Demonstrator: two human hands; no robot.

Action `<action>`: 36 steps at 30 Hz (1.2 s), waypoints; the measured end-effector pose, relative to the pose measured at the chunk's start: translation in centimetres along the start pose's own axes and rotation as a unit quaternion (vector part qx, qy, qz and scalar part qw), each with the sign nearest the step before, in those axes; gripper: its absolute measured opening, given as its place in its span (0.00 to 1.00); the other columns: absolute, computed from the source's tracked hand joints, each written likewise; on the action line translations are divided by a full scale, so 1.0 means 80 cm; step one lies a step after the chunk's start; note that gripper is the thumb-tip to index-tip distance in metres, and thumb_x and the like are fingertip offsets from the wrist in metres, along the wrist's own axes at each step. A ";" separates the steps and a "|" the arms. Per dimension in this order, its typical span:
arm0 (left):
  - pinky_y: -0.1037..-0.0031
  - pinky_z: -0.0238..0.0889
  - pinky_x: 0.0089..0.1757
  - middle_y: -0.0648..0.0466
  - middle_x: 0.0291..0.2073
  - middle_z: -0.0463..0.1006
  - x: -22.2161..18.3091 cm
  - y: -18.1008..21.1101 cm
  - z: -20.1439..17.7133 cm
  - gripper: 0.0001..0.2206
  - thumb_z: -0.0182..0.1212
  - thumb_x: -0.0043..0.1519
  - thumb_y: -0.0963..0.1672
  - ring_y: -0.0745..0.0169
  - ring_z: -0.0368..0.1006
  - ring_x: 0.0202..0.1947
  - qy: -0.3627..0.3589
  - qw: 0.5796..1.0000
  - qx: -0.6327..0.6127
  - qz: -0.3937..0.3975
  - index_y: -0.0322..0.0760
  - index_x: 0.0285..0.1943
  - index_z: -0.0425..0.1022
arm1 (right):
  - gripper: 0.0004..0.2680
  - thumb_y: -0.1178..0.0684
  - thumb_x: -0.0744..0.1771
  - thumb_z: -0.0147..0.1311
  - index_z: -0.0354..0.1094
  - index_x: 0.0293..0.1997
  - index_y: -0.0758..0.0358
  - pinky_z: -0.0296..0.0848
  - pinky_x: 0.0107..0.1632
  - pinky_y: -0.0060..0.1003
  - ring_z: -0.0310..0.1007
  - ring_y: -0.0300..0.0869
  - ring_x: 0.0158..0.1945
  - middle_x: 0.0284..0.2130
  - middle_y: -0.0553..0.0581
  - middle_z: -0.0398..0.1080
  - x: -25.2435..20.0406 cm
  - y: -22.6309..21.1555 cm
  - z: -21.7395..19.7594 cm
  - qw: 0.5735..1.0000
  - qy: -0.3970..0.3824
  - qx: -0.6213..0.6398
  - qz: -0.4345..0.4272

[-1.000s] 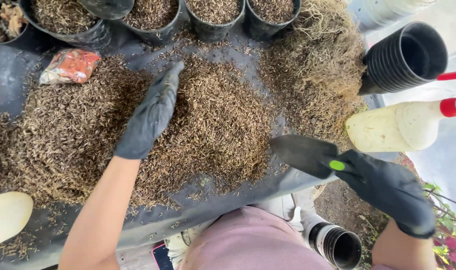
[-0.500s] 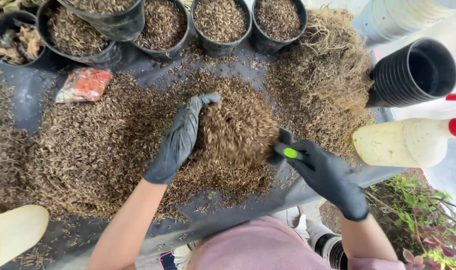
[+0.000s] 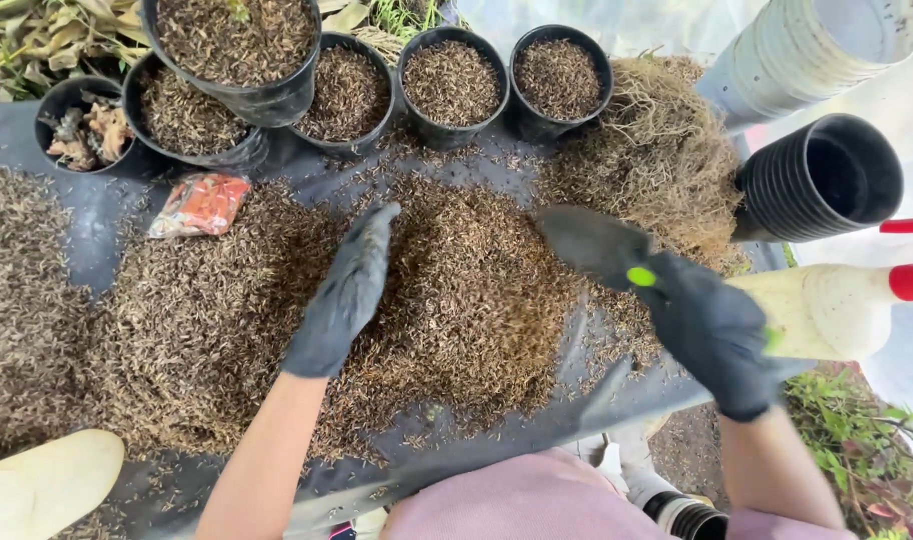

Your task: Using a hand trowel to mix and spread organic mulch or rice hulls on a work table in preparation for potting.

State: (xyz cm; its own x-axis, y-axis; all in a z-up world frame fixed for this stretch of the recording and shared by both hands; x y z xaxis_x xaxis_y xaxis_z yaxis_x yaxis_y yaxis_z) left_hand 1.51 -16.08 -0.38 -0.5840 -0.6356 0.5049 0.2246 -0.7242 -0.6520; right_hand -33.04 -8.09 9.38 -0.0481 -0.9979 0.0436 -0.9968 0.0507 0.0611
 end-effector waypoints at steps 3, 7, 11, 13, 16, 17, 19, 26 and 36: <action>0.61 0.54 0.70 0.39 0.77 0.55 0.006 0.040 -0.038 0.30 0.23 0.81 0.57 0.42 0.58 0.74 0.061 0.998 0.009 -0.001 0.35 0.82 0.49 | 0.16 0.47 0.65 0.60 0.66 0.60 0.47 0.77 0.41 0.58 0.80 0.58 0.40 0.37 0.61 0.78 0.010 -0.044 0.048 0.989 -0.072 0.127 0.030; 0.60 0.61 0.64 0.46 0.73 0.64 0.026 0.037 -0.060 0.29 0.35 0.73 0.60 0.46 0.67 0.67 0.196 0.973 0.125 -0.013 0.50 0.78 0.61 | 0.12 0.42 0.66 0.57 0.66 0.53 0.45 0.75 0.47 0.57 0.79 0.61 0.43 0.36 0.61 0.79 0.010 -0.066 0.089 0.950 -0.161 0.260 0.056; 0.55 0.50 0.65 0.47 0.74 0.61 0.011 0.009 -0.038 0.31 0.33 0.71 0.61 0.44 0.60 0.70 0.330 0.794 0.510 -0.029 0.52 0.78 0.60 | 0.13 0.43 0.62 0.65 0.70 0.49 0.42 0.76 0.38 0.48 0.80 0.52 0.39 0.33 0.53 0.78 -0.018 -0.061 0.050 0.970 0.031 0.240 0.001; 0.53 0.46 0.66 0.47 0.75 0.59 -0.004 -0.002 -0.019 0.31 0.33 0.70 0.61 0.43 0.57 0.71 0.370 0.685 0.627 -0.036 0.52 0.78 0.59 | 0.12 0.47 0.62 0.66 0.72 0.47 0.44 0.77 0.40 0.45 0.80 0.50 0.40 0.35 0.51 0.78 -0.027 -0.047 0.026 0.974 0.077 0.210 -0.042; 0.49 0.38 0.67 0.48 0.76 0.56 -0.022 -0.025 0.013 0.32 0.31 0.69 0.62 0.42 0.52 0.73 0.408 0.414 0.813 -0.050 0.53 0.78 0.58 | 0.11 0.51 0.62 0.67 0.72 0.47 0.46 0.77 0.41 0.43 0.79 0.48 0.41 0.37 0.49 0.77 -0.038 -0.016 0.003 0.982 0.114 0.134 -0.075; 0.47 0.34 0.68 0.48 0.77 0.55 -0.028 -0.034 0.027 0.32 0.30 0.68 0.62 0.41 0.49 0.74 0.408 0.258 0.874 -0.054 0.53 0.78 0.58 | 0.11 0.50 0.64 0.66 0.70 0.49 0.46 0.78 0.40 0.45 0.79 0.48 0.41 0.36 0.49 0.76 -0.041 -0.004 0.001 0.988 0.102 0.092 -0.064; 0.45 0.30 0.68 0.48 0.77 0.53 -0.022 -0.054 0.046 0.33 0.30 0.67 0.62 0.40 0.47 0.75 0.397 0.095 0.911 -0.057 0.54 0.78 0.58 | 0.11 0.48 0.64 0.64 0.70 0.48 0.42 0.78 0.40 0.44 0.80 0.46 0.39 0.36 0.46 0.77 -0.052 0.015 0.009 0.996 0.064 0.052 -0.039; 0.35 0.25 0.67 0.36 0.79 0.38 -0.039 -0.057 -0.004 0.39 0.25 0.64 0.65 0.26 0.34 0.76 0.422 -0.094 0.896 -0.100 0.55 0.84 0.36 | 0.13 0.45 0.64 0.60 0.71 0.54 0.43 0.76 0.51 0.55 0.80 0.60 0.48 0.41 0.59 0.82 -0.052 0.000 0.088 0.929 -0.268 0.225 0.117; 0.53 0.31 0.72 0.39 0.79 0.47 -0.024 -0.081 0.017 0.32 0.37 0.67 0.55 0.40 0.47 0.77 0.460 0.365 0.791 0.171 0.45 0.80 0.51 | 0.11 0.46 0.60 0.69 0.72 0.41 0.45 0.78 0.37 0.43 0.81 0.47 0.37 0.32 0.49 0.78 -0.044 -0.035 0.046 0.973 0.007 0.229 -0.013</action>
State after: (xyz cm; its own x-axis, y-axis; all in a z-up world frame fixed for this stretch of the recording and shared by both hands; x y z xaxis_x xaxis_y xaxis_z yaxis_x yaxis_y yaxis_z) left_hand 2.24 -10.54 3.65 -0.1614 -0.9294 -0.3319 0.1510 -0.3556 0.9224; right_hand -30.34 -4.89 5.40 -0.0246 -0.9977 0.0628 -0.9213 -0.0017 -0.3889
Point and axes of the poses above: each hand's wrist, its own x-axis towards the middle knuckle, its own z-axis out of the palm, y = z × x, the point moved 5 cm from there along x, towards the middle knuckle
